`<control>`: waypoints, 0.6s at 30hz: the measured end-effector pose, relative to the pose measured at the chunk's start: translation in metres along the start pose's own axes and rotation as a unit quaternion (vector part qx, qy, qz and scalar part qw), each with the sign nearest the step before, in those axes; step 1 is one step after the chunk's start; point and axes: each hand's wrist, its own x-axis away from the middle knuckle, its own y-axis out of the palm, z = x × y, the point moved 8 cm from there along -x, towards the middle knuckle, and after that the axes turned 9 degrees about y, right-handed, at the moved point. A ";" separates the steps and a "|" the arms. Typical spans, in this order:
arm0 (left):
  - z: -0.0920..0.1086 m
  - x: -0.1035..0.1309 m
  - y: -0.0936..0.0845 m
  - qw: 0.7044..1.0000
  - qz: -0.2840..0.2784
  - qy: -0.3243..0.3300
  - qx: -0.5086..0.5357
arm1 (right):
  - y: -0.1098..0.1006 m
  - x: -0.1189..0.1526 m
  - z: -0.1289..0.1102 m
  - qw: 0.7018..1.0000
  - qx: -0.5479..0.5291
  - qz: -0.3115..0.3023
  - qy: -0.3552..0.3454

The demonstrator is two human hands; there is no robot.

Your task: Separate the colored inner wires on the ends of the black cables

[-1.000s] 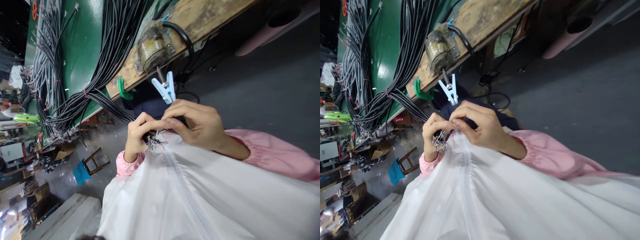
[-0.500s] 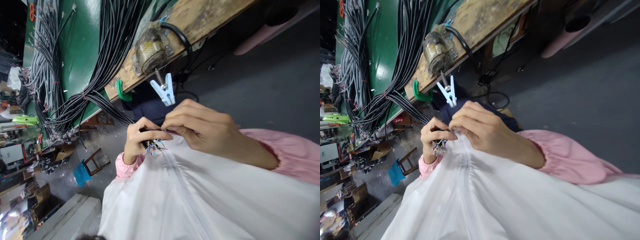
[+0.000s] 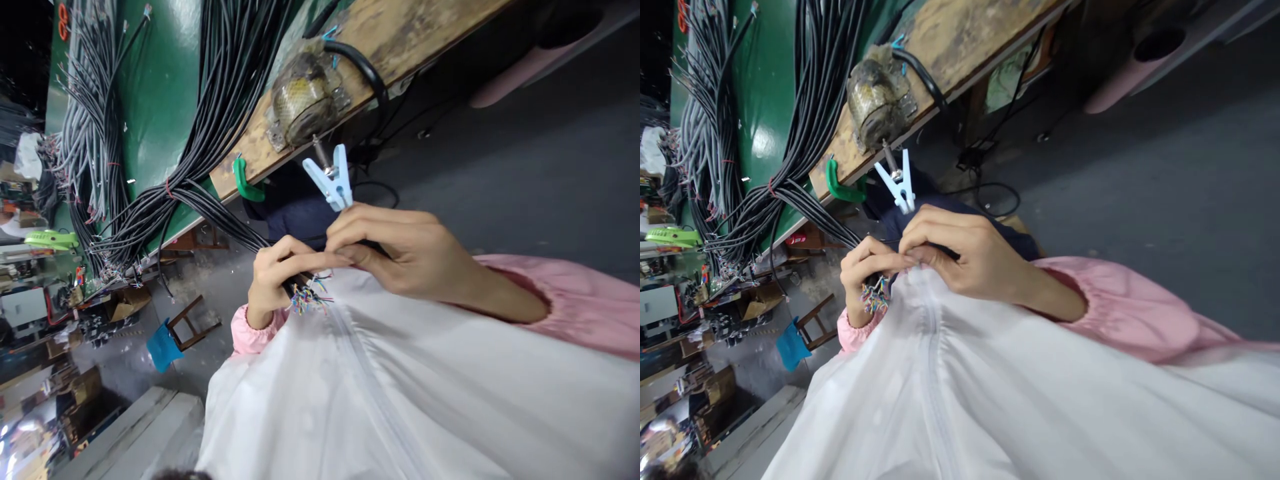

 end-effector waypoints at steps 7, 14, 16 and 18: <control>0.007 -0.004 0.000 0.999 -0.012 0.024 0.026 | -0.019 0.009 -0.006 0.977 0.141 0.159 -0.002; 0.004 -0.005 0.000 0.999 -0.001 0.040 0.031 | -0.005 0.009 -0.008 0.995 0.085 0.043 -0.038; 0.002 -0.007 -0.002 0.998 0.012 0.044 0.032 | -0.004 0.011 -0.010 0.989 0.129 0.045 -0.057; -0.002 -0.011 -0.003 0.999 0.013 0.029 0.020 | -0.005 0.012 -0.013 0.979 0.179 0.060 -0.082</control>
